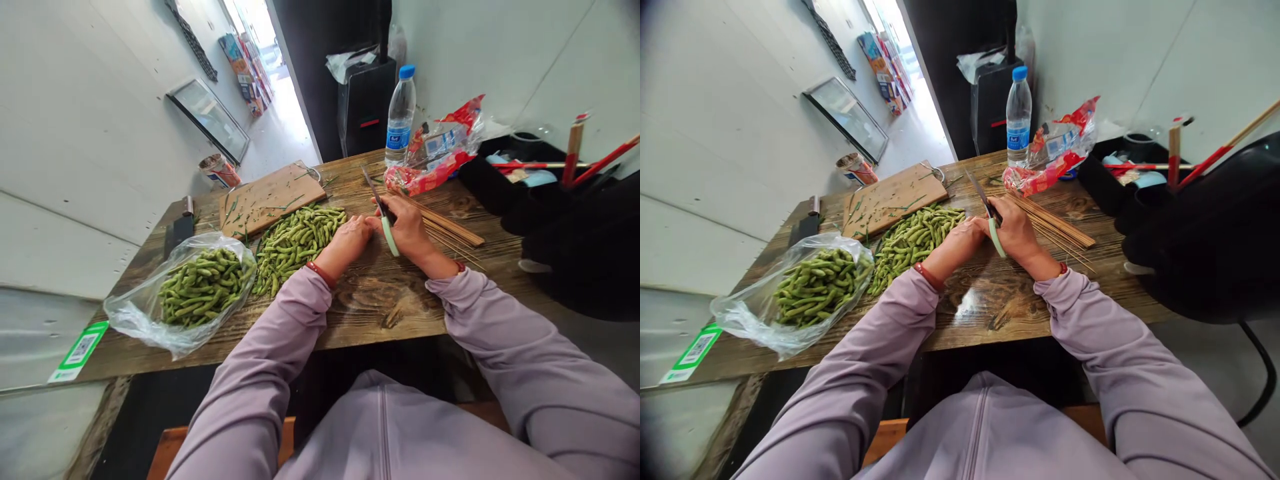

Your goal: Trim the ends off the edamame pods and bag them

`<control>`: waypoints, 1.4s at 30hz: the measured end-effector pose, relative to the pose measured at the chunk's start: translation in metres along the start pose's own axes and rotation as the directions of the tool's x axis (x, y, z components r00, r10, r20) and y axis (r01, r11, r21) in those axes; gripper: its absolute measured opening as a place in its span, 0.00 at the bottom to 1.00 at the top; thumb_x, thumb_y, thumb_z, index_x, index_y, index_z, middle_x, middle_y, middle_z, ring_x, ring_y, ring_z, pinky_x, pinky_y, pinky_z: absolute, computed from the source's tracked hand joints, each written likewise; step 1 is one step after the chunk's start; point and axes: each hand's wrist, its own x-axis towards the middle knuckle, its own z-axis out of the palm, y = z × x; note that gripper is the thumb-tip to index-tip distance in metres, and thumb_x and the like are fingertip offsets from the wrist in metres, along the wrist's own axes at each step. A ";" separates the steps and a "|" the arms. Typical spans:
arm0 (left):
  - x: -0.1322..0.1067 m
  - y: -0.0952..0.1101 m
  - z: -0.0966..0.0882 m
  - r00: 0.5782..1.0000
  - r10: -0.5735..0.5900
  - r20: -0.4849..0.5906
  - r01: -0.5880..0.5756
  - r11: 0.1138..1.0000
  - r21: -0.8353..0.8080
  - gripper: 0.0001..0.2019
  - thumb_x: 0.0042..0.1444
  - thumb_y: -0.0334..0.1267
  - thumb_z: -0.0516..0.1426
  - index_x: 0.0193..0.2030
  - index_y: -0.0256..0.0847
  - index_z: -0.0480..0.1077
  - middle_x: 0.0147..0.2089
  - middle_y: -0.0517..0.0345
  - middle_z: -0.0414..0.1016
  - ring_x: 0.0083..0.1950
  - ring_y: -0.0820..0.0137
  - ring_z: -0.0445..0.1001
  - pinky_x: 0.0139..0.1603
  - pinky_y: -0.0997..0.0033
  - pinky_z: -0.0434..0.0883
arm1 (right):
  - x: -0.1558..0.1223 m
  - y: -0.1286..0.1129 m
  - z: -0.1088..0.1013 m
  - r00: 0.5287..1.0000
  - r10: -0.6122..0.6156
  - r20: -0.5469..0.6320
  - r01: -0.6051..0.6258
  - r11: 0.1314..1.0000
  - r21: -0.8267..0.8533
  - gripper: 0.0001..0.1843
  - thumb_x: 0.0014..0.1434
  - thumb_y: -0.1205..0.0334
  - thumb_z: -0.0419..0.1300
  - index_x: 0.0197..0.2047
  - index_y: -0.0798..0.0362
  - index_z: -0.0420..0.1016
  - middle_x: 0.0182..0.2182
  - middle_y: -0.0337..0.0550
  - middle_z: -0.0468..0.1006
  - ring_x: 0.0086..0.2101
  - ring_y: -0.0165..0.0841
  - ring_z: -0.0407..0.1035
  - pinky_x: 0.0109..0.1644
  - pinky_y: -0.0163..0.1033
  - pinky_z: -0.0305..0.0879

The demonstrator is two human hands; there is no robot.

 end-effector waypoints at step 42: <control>-0.089 -0.013 -0.035 0.824 -0.562 0.073 -0.022 -0.161 -0.987 0.14 0.55 0.43 0.65 0.40 0.38 0.70 0.35 0.55 0.81 0.27 0.77 0.73 0.23 0.79 0.62 | -0.020 -0.027 0.002 0.953 -0.072 0.293 0.063 0.997 0.040 0.22 0.63 0.44 0.61 0.54 0.48 0.74 0.38 0.49 0.80 0.39 0.45 0.76 0.45 0.52 0.72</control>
